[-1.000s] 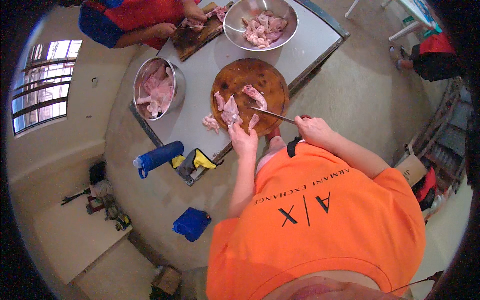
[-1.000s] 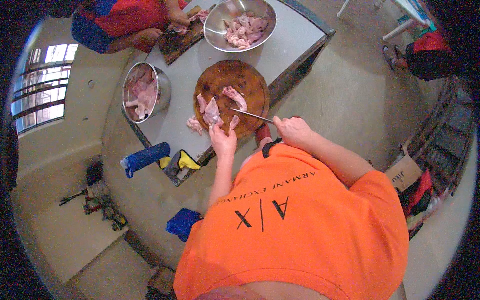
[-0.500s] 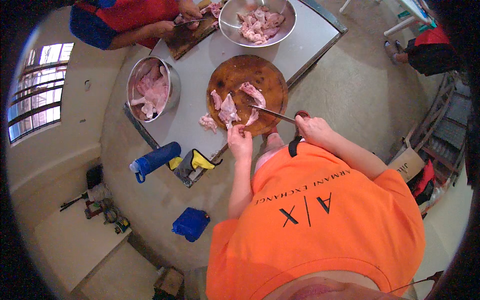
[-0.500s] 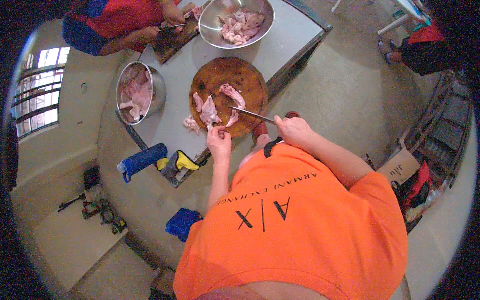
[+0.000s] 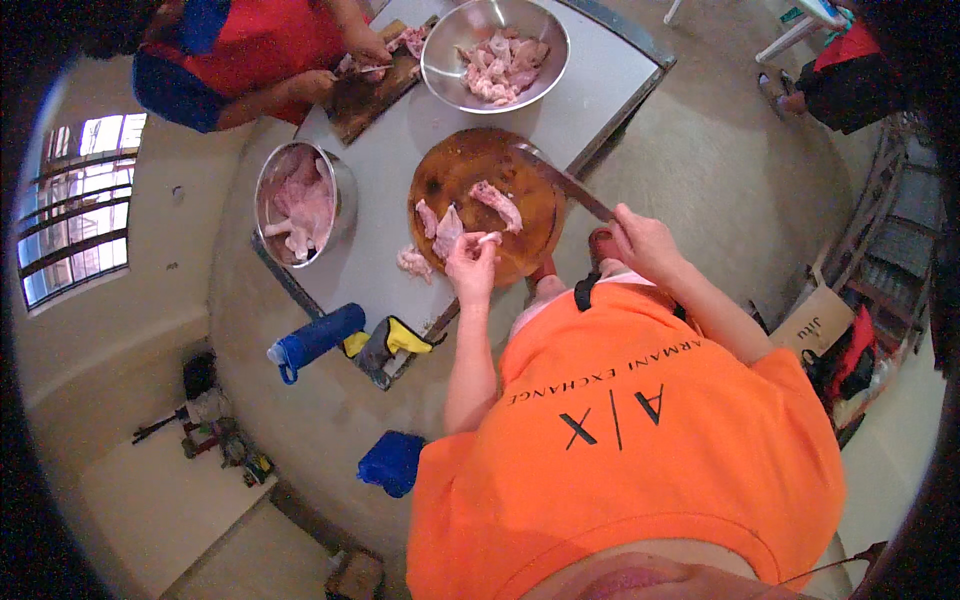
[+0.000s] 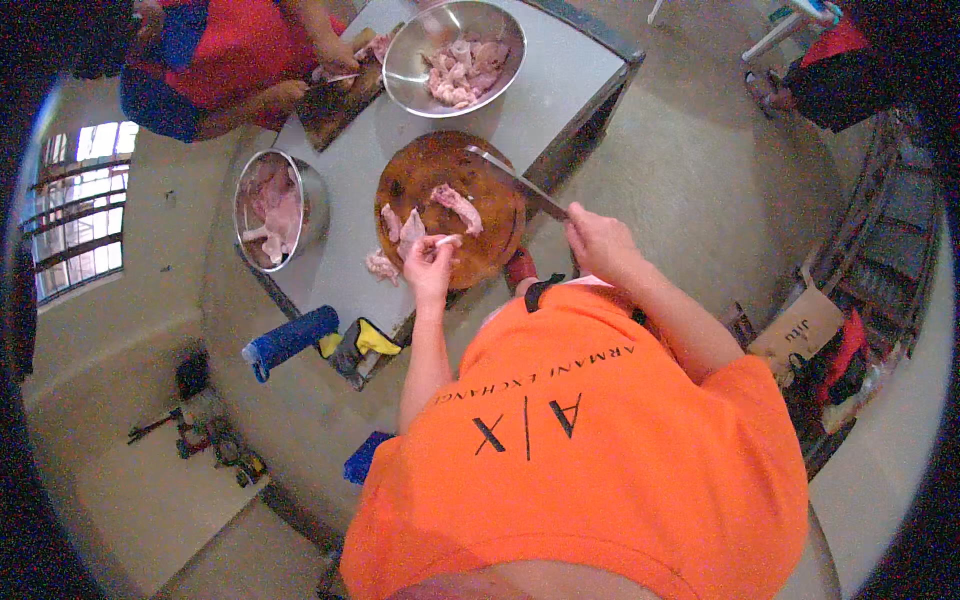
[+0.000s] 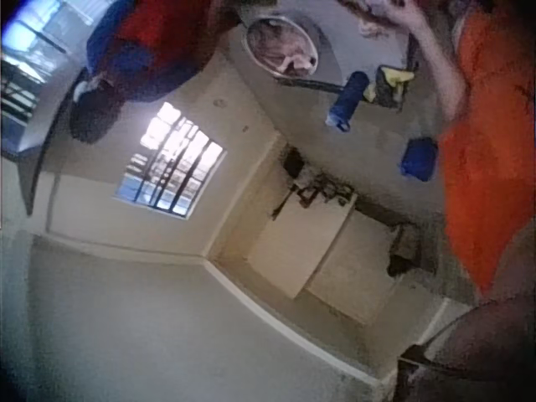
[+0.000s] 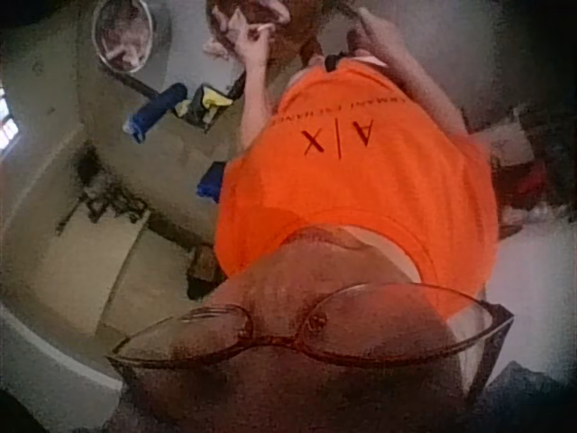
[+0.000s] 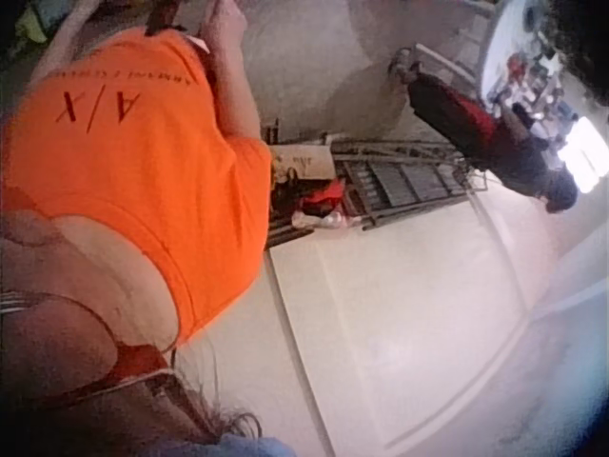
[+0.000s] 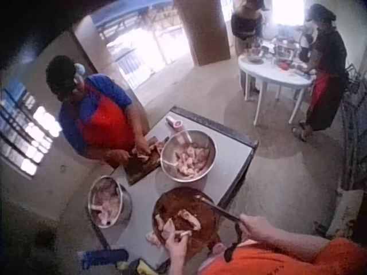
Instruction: The person uses a knife to slice raw chicken meat on a wooden cutting board and puts the pieces into a metal bowl.
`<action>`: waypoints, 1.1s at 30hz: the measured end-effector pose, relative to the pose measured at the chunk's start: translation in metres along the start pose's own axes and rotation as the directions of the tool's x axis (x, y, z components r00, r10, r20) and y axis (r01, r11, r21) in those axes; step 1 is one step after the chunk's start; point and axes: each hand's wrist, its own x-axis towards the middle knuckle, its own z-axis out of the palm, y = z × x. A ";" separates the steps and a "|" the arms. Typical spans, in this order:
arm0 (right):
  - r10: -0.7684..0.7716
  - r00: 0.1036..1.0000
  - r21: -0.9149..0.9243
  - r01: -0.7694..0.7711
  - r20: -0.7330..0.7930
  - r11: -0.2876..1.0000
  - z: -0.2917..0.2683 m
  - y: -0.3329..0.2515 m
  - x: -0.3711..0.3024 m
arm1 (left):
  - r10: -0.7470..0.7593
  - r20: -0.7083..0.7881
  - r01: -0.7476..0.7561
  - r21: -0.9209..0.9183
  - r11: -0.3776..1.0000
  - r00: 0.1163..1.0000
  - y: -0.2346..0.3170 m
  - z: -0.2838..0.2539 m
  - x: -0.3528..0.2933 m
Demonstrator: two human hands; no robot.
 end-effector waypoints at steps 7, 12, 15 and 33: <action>0.175 0.968 0.161 -0.147 -0.179 0.976 -0.016 0.038 -0.003 | 0.386 0.047 -0.367 -0.224 0.903 0.921 0.136 0.029 0.088; 0.179 0.961 0.203 -0.136 -0.212 0.970 -0.012 0.045 -0.007 | 0.418 0.182 -0.407 -0.095 0.909 0.890 0.186 0.050 0.129; 0.208 0.960 0.194 -0.171 -0.188 0.966 -0.011 0.046 -0.007 | 0.344 0.310 -0.424 0.246 0.871 0.886 0.172 0.045 0.128; 0.069 0.998 0.143 -0.068 -0.005 0.987 0.010 0.044 0.014 | -0.036 0.391 -0.260 0.675 0.691 0.920 0.047 0.006 0.059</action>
